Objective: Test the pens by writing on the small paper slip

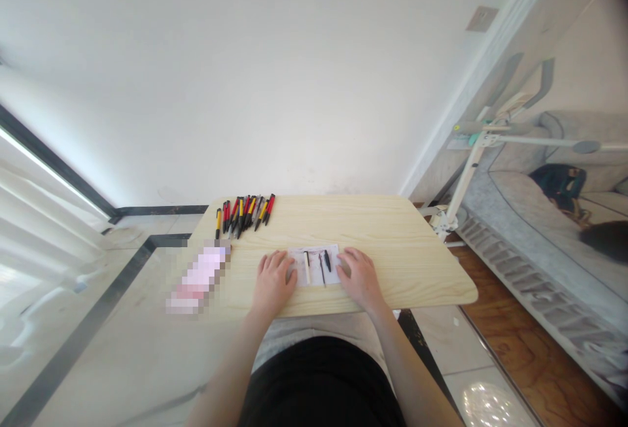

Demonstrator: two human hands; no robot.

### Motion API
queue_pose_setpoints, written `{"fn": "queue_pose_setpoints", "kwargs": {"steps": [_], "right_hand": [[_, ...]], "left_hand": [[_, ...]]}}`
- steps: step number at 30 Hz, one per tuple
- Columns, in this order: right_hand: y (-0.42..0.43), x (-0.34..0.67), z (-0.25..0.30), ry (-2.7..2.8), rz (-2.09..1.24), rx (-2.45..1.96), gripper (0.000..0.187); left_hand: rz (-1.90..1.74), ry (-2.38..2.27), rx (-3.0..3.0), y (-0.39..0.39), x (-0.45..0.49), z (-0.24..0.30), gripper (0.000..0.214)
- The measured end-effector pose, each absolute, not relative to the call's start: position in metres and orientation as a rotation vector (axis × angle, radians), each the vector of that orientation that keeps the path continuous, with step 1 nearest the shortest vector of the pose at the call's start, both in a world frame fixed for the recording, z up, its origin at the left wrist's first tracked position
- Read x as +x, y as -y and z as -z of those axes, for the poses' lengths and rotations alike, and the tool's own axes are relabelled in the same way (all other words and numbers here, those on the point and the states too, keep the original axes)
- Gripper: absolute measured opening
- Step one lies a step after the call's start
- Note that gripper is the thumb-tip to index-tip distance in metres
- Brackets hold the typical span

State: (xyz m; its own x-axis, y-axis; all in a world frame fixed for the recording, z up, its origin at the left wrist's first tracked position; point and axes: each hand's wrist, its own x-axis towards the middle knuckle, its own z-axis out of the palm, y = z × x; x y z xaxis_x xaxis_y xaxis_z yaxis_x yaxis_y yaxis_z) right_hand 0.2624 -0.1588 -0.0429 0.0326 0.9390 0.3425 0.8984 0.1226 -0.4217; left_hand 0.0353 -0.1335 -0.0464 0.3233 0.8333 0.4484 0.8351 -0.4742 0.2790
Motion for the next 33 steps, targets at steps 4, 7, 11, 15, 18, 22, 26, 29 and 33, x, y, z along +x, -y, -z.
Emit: {"fn": "queue_pose_setpoints", "kwargs": {"steps": [4, 7, 11, 15, 18, 22, 26, 29, 33], "right_hand": [[0.1591, 0.2627, 0.0425, 1.865, -0.093, -1.769, 0.025], [0.159, 0.2626, 0.0428, 1.863, -0.096, -1.769, 0.025], [0.1586, 0.2624, 0.0434, 1.864, -0.095, -1.773, 0.026], [0.1587, 0.2624, 0.0432, 1.867, -0.093, -1.768, 0.025], [0.1589, 0.2625, 0.0429, 1.871, -0.088, -1.763, 0.025], [0.159, 0.2625, 0.0427, 1.871, -0.084, -1.766, 0.025], [0.1594, 0.2623, 0.0423, 1.872, -0.084, -1.77, 0.024], [0.1595, 0.2622, 0.0424, 1.87, -0.079, -1.765, 0.025], [0.1589, 0.2624, 0.043, 1.871, -0.079, -1.762, 0.025]], "left_hand": [[0.853, 1.612, -2.556, 0.1339, 0.0355, 0.0457, 0.023], [0.851, 1.605, -2.557, 0.1338, 0.0354, 0.0459, 0.023], [0.857, 1.612, -2.548, 0.1336, 0.0357, 0.0467, 0.023], [0.873, 1.624, -2.548, 0.1336, 0.0359, 0.0468, 0.023], [0.873, 1.625, -2.557, 0.1337, 0.0358, 0.0464, 0.023], [0.871, 1.628, -2.558, 0.1336, 0.0357, 0.0463, 0.024], [0.867, 1.624, -2.558, 0.1336, 0.0356, 0.0464, 0.024], [0.869, 1.623, -2.562, 0.1334, 0.0354, 0.0463, 0.024], [0.866, 1.625, -2.565, 0.1333, 0.0352, 0.0463, 0.024]]}}
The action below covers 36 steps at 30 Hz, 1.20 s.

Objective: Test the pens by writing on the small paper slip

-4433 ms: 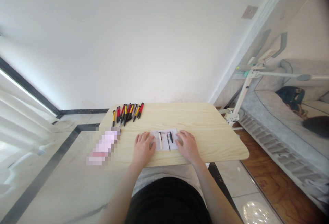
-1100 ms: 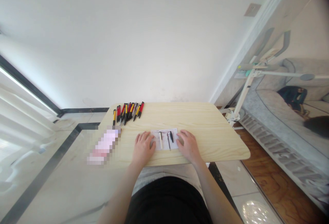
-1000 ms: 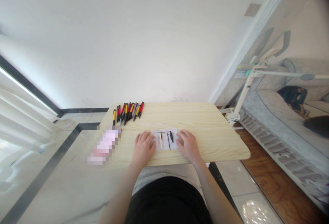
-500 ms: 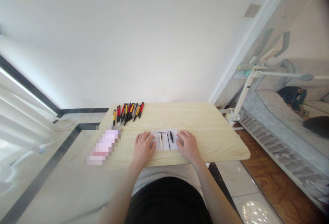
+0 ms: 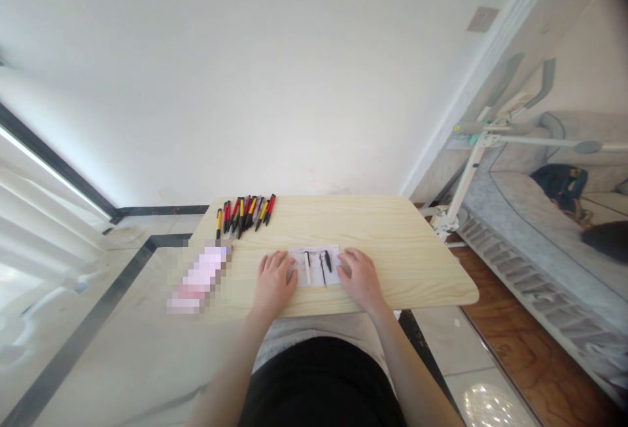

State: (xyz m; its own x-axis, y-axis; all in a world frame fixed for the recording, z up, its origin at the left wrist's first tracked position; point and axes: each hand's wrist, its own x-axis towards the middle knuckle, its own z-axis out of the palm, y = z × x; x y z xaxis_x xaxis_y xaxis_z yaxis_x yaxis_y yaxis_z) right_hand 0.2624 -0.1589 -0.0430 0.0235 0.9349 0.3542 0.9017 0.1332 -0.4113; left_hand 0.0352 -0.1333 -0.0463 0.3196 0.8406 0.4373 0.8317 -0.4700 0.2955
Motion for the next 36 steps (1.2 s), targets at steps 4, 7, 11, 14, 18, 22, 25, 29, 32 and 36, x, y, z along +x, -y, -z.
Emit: {"fn": "queue_pose_setpoints", "kwargs": {"steps": [4, 7, 11, 14, 18, 22, 25, 29, 32, 36], "right_hand": [[0.158, 0.263, 0.043, 1.876, -0.085, -1.767, 0.025], [0.158, 0.263, 0.044, 1.88, -0.08, -1.756, 0.025], [0.158, 0.263, 0.045, 1.887, -0.071, -1.739, 0.026], [0.158, 0.263, 0.045, 1.884, -0.064, -1.735, 0.026], [0.158, 0.263, 0.045, 1.884, -0.061, -1.738, 0.025], [0.158, 0.263, 0.045, 1.882, -0.059, -1.74, 0.025], [0.159, 0.263, 0.046, 1.887, -0.052, -1.739, 0.025], [0.158, 0.264, 0.048, 1.892, -0.046, -1.747, 0.025], [0.157, 0.265, 0.05, 1.9, -0.051, -1.747, 0.026], [0.156, 0.266, 0.052, 1.903, -0.055, -1.753, 0.026]], "left_hand": [[-0.83, -1.616, 2.543, 0.133, 0.035, 0.046, 0.024], [-0.822, -1.624, 2.537, 0.134, 0.035, 0.046, 0.027], [-0.834, -1.622, 2.531, 0.134, 0.035, 0.045, 0.028], [-0.84, -1.62, 2.528, 0.134, 0.035, 0.045, 0.028], [-0.841, -1.624, 2.514, 0.134, 0.035, 0.044, 0.03], [-0.854, -1.621, 2.492, 0.134, 0.036, 0.044, 0.031], [-0.881, -1.613, 2.463, 0.136, 0.037, 0.046, 0.033], [-1.01, -1.632, 2.36, 0.135, 0.036, 0.041, 0.033], [-1.179, -1.73, 2.263, 0.127, 0.021, 0.024, 0.03], [-1.131, -2.098, 2.084, 0.109, -0.029, -0.002, 0.026]]}}
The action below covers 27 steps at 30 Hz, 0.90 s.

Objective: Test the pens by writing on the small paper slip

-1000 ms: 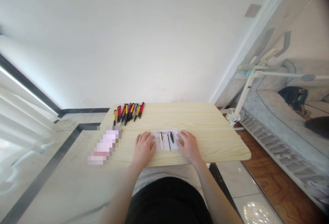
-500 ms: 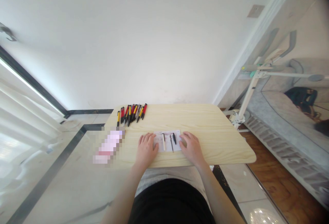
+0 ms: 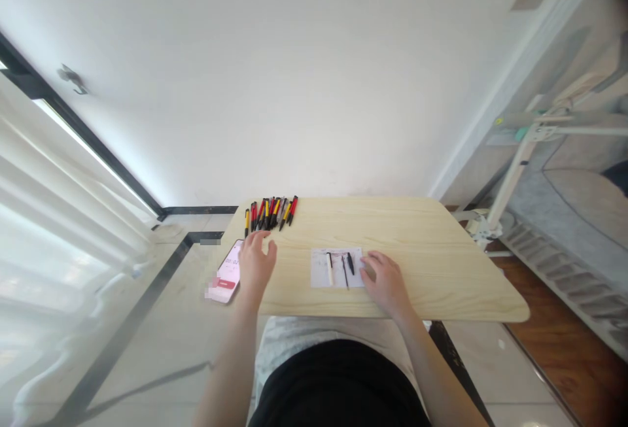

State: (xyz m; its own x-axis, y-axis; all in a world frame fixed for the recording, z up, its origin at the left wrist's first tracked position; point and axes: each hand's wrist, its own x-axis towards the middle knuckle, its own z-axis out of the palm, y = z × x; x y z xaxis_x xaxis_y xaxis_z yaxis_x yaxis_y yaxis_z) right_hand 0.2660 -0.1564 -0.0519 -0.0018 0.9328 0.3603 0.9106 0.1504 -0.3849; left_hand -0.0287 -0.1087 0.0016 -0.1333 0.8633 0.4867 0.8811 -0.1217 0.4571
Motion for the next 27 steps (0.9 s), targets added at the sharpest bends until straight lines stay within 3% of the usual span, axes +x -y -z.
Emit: {"fn": "queue_pose_setpoints", "kwargs": {"steps": [5, 11, 17, 27], "right_hand": [[0.156, 0.267, 0.052, 1.91, -0.056, -1.754, 0.027], [0.156, 0.267, 0.052, 1.913, -0.054, -1.757, 0.027], [0.156, 0.267, 0.051, 1.914, -0.058, -1.763, 0.027], [0.156, 0.267, 0.052, 1.913, -0.062, -1.761, 0.027]], "left_hand": [[0.74, 2.468, -1.765, 0.089, -0.092, -0.008, 0.036], [0.38, 2.61, -1.942, 0.082, -0.109, 0.0, 0.055], [0.269, 2.547, -2.043, 0.087, -0.106, 0.0, 0.076], [0.254, 2.496, -2.046, 0.094, -0.11, 0.005, 0.073]]}}
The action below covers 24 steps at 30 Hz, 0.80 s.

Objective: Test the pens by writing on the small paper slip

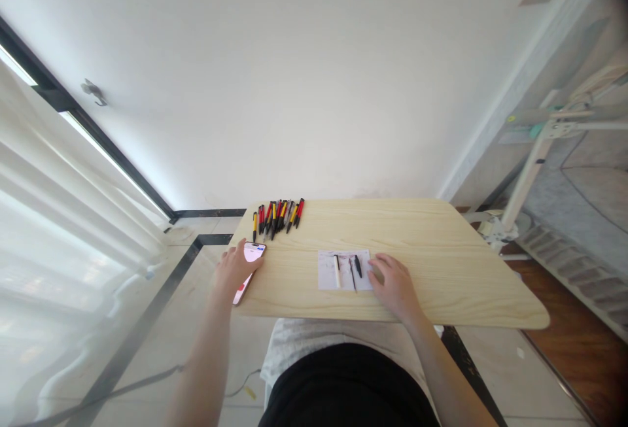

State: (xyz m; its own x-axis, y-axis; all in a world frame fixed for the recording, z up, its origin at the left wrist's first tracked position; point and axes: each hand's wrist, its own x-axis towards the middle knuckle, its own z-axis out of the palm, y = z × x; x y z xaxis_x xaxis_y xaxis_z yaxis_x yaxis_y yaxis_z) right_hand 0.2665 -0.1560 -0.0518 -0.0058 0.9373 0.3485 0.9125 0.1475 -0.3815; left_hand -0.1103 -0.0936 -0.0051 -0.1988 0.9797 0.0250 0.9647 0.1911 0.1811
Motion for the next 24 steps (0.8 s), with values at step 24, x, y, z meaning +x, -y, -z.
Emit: {"fn": "queue_pose_setpoints", "kwargs": {"steps": [24], "right_hand": [[0.155, 0.267, 0.056, 1.92, -0.038, -1.742, 0.027]], "left_hand": [[-0.422, -2.264, 1.789, 0.1, -0.142, 0.005, 0.041]]}}
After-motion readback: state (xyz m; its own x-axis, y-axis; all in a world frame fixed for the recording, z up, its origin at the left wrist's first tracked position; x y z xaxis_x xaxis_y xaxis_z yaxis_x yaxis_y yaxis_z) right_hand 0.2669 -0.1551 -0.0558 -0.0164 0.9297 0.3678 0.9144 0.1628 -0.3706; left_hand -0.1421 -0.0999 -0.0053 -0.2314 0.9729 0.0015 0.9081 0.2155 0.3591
